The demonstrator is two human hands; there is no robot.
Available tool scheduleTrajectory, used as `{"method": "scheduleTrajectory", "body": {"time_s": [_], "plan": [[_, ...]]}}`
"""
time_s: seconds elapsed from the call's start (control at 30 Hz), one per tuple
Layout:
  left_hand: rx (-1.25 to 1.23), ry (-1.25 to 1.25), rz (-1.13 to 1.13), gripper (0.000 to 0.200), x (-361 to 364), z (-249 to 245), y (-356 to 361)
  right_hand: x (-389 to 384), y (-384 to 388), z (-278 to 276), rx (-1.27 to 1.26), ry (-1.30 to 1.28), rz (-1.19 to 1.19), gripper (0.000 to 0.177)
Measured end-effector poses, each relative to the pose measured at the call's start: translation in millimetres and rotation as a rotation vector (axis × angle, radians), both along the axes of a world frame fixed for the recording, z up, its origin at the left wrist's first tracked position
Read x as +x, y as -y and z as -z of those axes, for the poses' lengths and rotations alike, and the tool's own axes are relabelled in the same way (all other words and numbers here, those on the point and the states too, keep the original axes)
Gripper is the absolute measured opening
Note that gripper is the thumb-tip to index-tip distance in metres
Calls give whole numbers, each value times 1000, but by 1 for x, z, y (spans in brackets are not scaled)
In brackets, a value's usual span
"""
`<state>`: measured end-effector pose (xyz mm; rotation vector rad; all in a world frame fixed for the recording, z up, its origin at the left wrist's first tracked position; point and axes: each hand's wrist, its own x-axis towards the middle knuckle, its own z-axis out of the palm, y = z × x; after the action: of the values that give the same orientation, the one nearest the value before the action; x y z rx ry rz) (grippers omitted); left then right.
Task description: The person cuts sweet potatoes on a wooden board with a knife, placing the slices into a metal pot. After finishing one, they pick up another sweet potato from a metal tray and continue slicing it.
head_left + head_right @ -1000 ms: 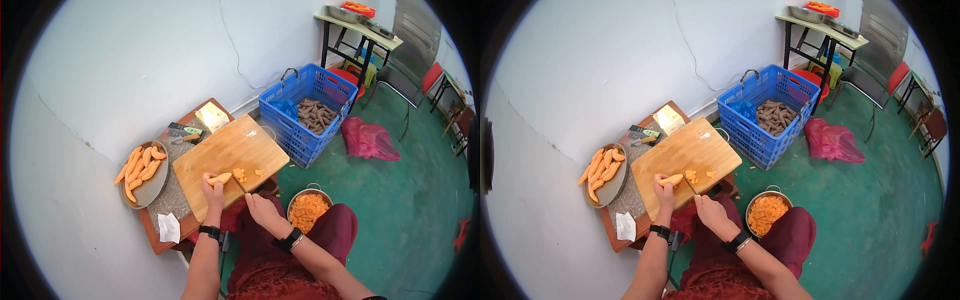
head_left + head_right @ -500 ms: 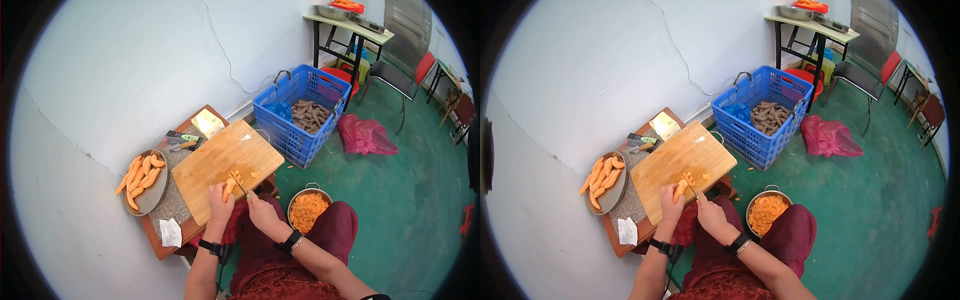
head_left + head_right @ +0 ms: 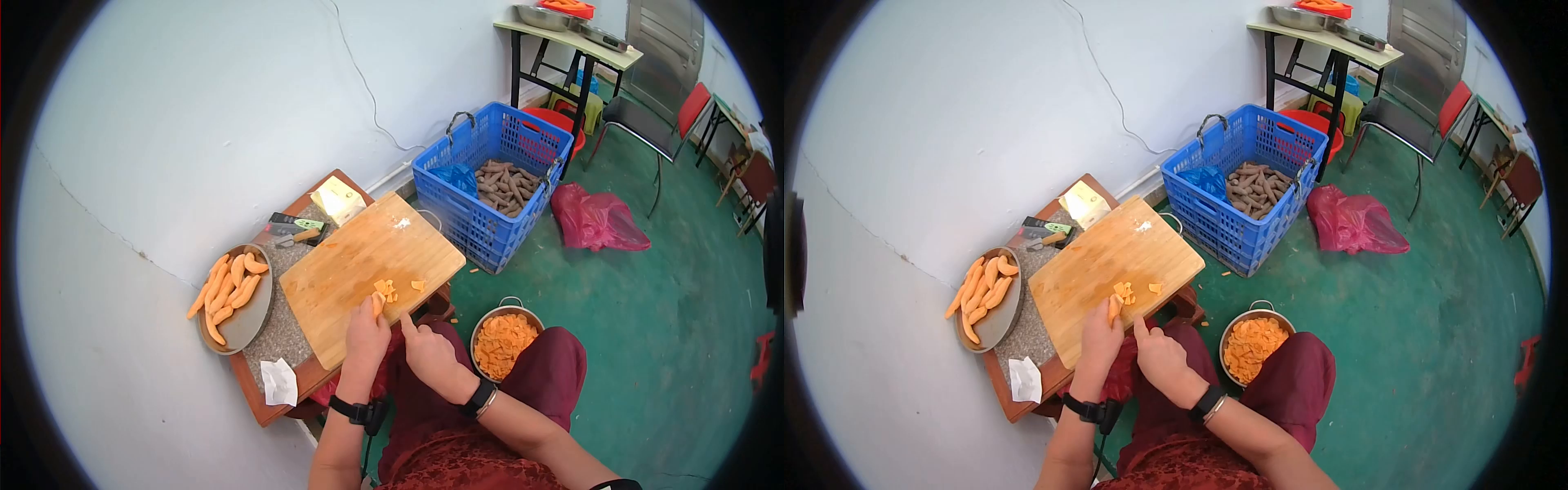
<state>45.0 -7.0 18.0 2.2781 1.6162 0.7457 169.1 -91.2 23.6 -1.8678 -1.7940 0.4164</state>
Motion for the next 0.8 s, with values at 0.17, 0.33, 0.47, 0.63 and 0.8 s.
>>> {"method": "scheduleTrajectory", "body": {"time_s": [0.17, 0.33, 0.47, 0.63, 0.8], "plan": [[-76, -93, -24, 34, 7, -8, -3, 0, 5, -8, -12, 64, -10, 54], [-100, -170, -20, 44, 8, -9, -4, -2, 1, -5, 71, 112, 15, 47], [-133, -223, -26, 48, 6, -12, -3, -4, -3, -3, 48, 163, 3, 49], [-81, -252, 5, 50, 1, -3, -6, -7, -14, 3, 69, 192, -4, 42], [-45, -302, -4, 48, 2, -1, -7, -6, -36, 13, 43, 162, -33, 32]]}}
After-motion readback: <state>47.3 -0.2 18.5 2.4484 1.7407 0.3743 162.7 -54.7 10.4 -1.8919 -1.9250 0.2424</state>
